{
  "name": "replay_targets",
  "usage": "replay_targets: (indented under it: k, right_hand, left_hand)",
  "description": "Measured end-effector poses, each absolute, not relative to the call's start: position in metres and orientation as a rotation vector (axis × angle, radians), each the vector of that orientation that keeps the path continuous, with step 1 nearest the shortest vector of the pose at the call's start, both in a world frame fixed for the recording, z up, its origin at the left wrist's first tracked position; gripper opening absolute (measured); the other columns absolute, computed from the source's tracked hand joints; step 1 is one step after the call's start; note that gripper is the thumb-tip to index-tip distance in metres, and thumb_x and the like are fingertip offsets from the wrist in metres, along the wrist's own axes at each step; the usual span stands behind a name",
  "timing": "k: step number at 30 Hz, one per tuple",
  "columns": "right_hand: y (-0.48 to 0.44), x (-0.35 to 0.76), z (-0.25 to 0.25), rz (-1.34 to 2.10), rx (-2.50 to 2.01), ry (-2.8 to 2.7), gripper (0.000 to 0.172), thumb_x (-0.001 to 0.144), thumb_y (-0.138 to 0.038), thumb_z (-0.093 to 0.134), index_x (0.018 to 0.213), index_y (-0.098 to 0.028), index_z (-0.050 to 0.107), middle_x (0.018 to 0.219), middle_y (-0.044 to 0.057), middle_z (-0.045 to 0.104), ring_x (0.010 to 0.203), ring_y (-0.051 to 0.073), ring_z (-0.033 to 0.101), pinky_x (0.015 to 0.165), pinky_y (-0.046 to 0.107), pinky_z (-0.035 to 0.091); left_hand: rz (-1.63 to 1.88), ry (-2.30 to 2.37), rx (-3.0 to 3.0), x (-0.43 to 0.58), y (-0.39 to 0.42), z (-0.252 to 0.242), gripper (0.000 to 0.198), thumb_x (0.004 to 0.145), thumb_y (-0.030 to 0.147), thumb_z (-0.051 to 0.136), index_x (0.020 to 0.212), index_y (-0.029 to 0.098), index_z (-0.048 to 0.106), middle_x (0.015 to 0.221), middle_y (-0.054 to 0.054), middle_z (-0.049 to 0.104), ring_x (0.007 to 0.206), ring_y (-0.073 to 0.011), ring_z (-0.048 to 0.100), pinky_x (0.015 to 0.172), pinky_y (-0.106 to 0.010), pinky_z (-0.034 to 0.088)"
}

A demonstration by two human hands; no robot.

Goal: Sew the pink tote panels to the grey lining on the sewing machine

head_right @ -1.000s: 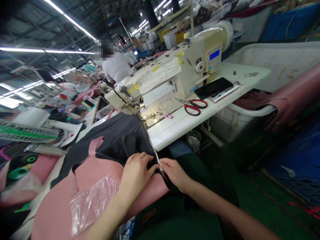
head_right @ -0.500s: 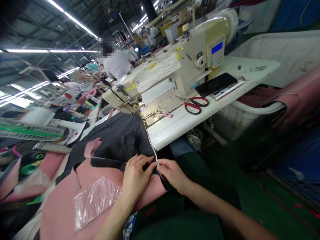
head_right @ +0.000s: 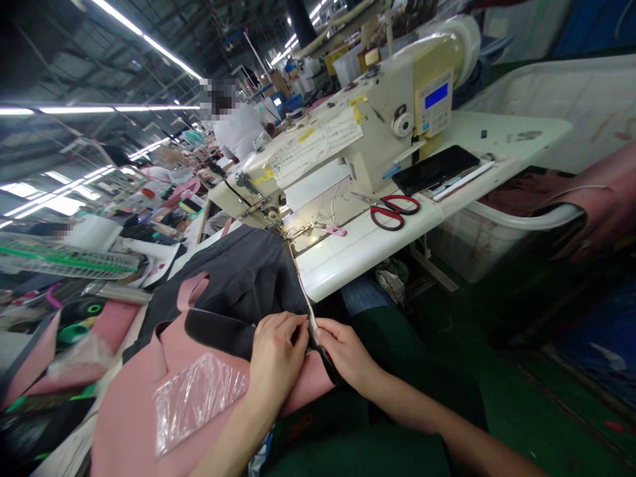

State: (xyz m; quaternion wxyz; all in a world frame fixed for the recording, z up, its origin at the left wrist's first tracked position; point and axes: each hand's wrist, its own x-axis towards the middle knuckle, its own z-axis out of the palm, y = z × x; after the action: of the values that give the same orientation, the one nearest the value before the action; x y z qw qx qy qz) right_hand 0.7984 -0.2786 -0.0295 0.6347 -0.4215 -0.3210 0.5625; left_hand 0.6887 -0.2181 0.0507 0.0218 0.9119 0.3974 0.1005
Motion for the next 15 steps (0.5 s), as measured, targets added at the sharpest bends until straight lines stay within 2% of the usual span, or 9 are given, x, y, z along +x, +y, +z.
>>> replay_targets:
  k: [2,5,11,15]
  right_hand:
    - [-0.278,0.798,-0.027,1.268,-0.934,-0.74,0.031,0.091,-0.035,0.053,0.11,-0.021,0.073,0.108,0.005,0.072,0.103,0.024,0.062,0.102,0.04,0.044]
    - [-0.276,0.799,-0.023,1.27,-0.898,-0.746,0.03,0.091,-0.036,0.054,0.109,-0.021,0.073,0.108,0.005,0.072,0.104,0.024,0.062,0.104,0.042,0.042]
    - [-0.273,0.797,-0.021,1.27,-0.896,-0.745,0.031,0.092,-0.042,0.054,0.102,-0.021,0.074,0.099,0.005,0.072,0.098,0.023,0.063,0.097,0.04,0.046]
    - [-0.272,0.799,-0.024,1.243,-0.911,-0.789,0.028,0.093,-0.035,0.05,0.101,-0.02,0.072,0.095,0.003,0.07,0.09,0.02,0.062,0.09,0.034,0.046]
  left_hand:
    - [0.266,1.222,2.82,0.689,-0.217,0.055,0.014,0.091,0.015,0.056,0.086,0.018,0.068,0.08,-0.001,0.064,0.081,-0.0189,0.057,0.083,-0.038,0.043]
    - [0.204,1.216,2.806,0.691,-0.216,0.062,0.015,0.092,0.016,0.054,0.085,0.018,0.068,0.082,-0.002,0.065,0.081,-0.0196,0.058,0.082,-0.039,0.042]
    - [0.099,1.158,2.875,0.695,-0.213,0.063,0.019,0.093,0.016,0.052,0.081,0.017,0.067,0.08,-0.003,0.064,0.079,-0.0199,0.058,0.08,-0.038,0.042]
    - [0.083,1.116,2.936,0.697,-0.212,0.061,0.02,0.092,0.015,0.051,0.078,0.017,0.064,0.076,-0.004,0.061,0.077,-0.0199,0.057,0.078,-0.038,0.042]
